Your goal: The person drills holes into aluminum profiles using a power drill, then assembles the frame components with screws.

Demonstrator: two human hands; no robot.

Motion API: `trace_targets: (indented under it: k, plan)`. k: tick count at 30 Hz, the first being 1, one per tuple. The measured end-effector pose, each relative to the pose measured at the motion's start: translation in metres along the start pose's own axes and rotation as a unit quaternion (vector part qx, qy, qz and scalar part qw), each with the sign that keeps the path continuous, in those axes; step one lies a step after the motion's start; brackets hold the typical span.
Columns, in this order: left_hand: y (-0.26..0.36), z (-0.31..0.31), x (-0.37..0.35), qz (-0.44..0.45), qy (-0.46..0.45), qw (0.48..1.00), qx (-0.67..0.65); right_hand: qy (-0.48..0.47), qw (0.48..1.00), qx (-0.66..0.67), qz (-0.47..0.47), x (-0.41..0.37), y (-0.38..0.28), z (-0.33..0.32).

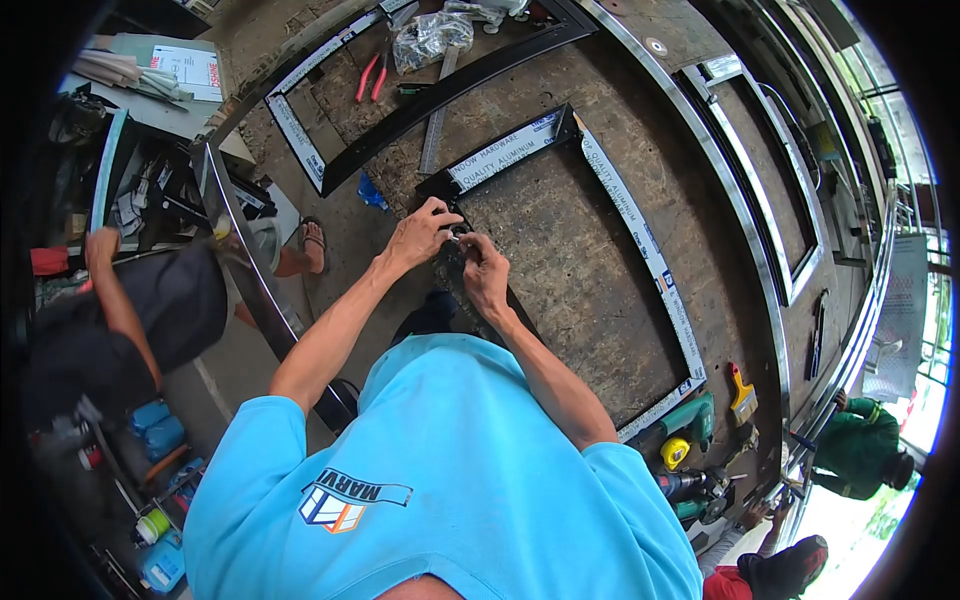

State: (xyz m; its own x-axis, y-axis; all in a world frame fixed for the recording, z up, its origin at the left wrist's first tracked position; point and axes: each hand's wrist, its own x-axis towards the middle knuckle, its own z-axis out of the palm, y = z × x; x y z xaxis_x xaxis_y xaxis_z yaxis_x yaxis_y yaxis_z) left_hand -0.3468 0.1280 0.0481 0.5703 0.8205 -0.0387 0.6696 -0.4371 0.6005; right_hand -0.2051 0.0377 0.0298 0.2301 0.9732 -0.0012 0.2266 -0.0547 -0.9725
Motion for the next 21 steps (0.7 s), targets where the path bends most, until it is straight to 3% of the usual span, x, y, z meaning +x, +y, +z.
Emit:
trace_targets:
  k: [2,5,9,16,21]
  plan:
    - [-0.001,0.002,0.002,-0.007,0.018,1.0,-0.003,0.041,0.998,0.006,0.044,0.008,-0.001,-0.004]
    - [-0.004,0.003,-0.001,-0.018,0.034,0.999,-0.007,0.052,0.998,-0.022,0.03,0.022,-0.007,-0.013]
    - [-0.001,0.001,-0.002,-0.033,0.002,0.999,-0.015,0.003,0.998,-0.034,0.047,0.031,0.003,-0.016]
    - [-0.004,0.004,0.0,-0.012,0.0,1.0,-0.011,0.02,0.997,-0.029,0.067,0.03,-0.006,-0.012]
    - [-0.005,-0.002,0.003,0.006,-0.021,1.0,-0.01,-0.021,0.998,-0.057,0.009,0.022,-0.013,-0.01]
